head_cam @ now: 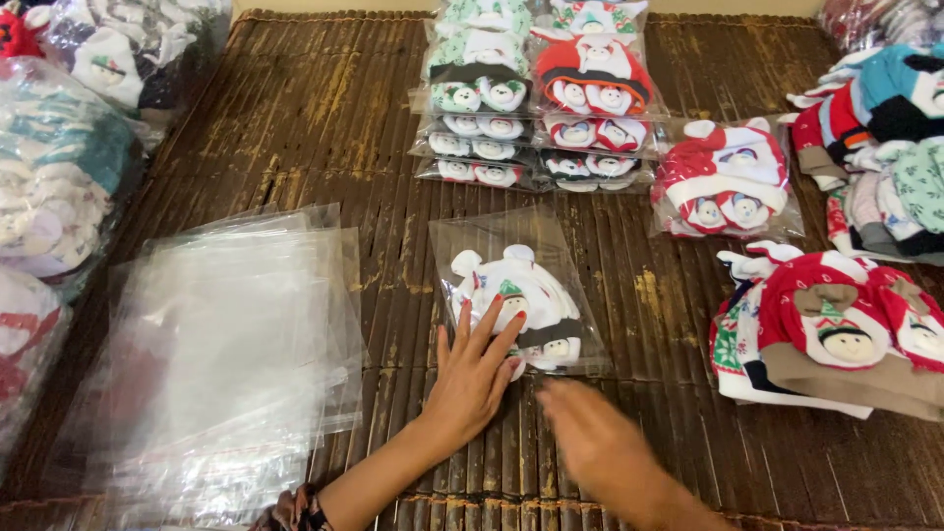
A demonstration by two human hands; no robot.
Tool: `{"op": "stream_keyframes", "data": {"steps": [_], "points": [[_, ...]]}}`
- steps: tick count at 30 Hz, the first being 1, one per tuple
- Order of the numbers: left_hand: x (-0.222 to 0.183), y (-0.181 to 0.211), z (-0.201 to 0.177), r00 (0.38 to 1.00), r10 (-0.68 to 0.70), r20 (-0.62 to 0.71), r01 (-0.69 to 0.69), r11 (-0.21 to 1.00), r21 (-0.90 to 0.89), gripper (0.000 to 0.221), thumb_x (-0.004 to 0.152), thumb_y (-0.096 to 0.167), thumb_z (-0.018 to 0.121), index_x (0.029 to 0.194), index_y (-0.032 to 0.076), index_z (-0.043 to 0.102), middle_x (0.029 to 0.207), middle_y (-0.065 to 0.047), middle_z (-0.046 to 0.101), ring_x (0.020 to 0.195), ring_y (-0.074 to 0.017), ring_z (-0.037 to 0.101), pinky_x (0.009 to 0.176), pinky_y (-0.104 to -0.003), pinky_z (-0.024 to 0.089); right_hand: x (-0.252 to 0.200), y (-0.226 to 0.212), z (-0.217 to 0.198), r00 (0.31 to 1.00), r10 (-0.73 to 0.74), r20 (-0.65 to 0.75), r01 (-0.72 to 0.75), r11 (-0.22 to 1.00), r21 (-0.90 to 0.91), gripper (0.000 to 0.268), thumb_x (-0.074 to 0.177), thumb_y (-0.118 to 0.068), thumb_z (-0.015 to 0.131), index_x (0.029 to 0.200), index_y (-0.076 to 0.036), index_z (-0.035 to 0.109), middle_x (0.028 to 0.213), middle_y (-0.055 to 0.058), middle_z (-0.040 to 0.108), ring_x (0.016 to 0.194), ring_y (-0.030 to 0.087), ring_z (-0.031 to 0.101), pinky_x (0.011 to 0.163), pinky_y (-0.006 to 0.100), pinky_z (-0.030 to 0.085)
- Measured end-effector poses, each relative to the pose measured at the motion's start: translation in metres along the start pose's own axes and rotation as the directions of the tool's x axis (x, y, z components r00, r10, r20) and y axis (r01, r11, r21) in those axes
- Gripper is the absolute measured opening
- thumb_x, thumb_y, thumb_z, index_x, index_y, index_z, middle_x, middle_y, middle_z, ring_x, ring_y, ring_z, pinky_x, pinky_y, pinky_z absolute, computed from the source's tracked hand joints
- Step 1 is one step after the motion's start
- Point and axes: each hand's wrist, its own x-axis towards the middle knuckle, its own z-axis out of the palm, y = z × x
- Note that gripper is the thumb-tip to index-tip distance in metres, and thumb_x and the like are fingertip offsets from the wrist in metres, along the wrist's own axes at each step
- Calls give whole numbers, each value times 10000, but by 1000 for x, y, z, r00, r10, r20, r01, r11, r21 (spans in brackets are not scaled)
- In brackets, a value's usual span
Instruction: Packaging baby hats and booties into clear plastic bags and stacking them.
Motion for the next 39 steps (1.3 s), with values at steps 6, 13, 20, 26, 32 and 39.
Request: {"op": "stream_keyframes", "data": {"steps": [6, 13, 20, 26, 32, 39], "points": [[2, 14, -7, 989, -67, 130, 83, 990, -117, 644, 1011, 93, 507, 1595, 281, 312, 1708, -135, 25, 1503, -536, -68, 1140, -751, 78, 23, 6, 66, 867, 264, 423, -303, 953, 26, 719, 918, -362, 645, 1474, 16, 387, 1661, 303, -82, 1456, 593, -134, 1129, 739, -41], [2, 13, -7, 995, -51, 86, 61, 991, -117, 591, 1016, 132, 528, 1569, 281, 382, 1693, -169, 86, 1487, -573, -4, 1111, -775, 141, 77, 21, 75, 772, 417, 480, -471, 882, -7, 892, 884, -69, 519, 1648, -282, 112, 1654, 181, -264, 1443, 575, -203, 1125, 775, 9], [1, 13, -5, 993, -41, 106, 53, 992, -112, 594, 1008, 97, 537, 1565, 249, 397, 1686, -175, 73, 1476, -573, -6, 1119, -761, 124, 96, 39, 93, 870, 388, 302, -435, 895, 103, 1007, 861, -478, 703, 1649, -327, 94, 1683, 232, -181, 1444, 609, -191, 1092, 805, -8], [-3, 6, -13, 994, 6, 112, 1, 998, -67, 617, 997, 314, 514, 1587, 227, 357, 1694, -170, 65, 1490, -543, -30, 1098, -787, 40, 96, 34, 75, 832, 350, 430, -389, 921, 4, 1056, 853, -478, 638, 1638, -265, -36, 1655, 238, -239, 1439, 566, -237, 1141, 731, -61], [-6, -8, -70, 986, -159, 45, 162, 984, -69, 715, 892, 368, 731, 1504, 153, 429, 1367, -96, 421, 1059, -261, 358, 812, -446, 348, 43, 31, -7, 613, 129, 780, -450, 868, 210, 415, 1004, -306, 509, 1380, -212, 360, 1305, 95, 226, 1071, 283, 212, 905, 447, 312], [4, -105, -11, 677, -582, 450, 642, 169, -748, 525, 945, 300, 729, 1270, -90, 594, 623, -224, 674, 422, -247, 678, 347, -272, 568, 26, 133, 8, 540, 689, 484, -813, 276, 513, 246, 1028, -214, 581, 1078, -32, 739, 606, 165, 712, 414, 206, 627, 333, 284, 506]]}}
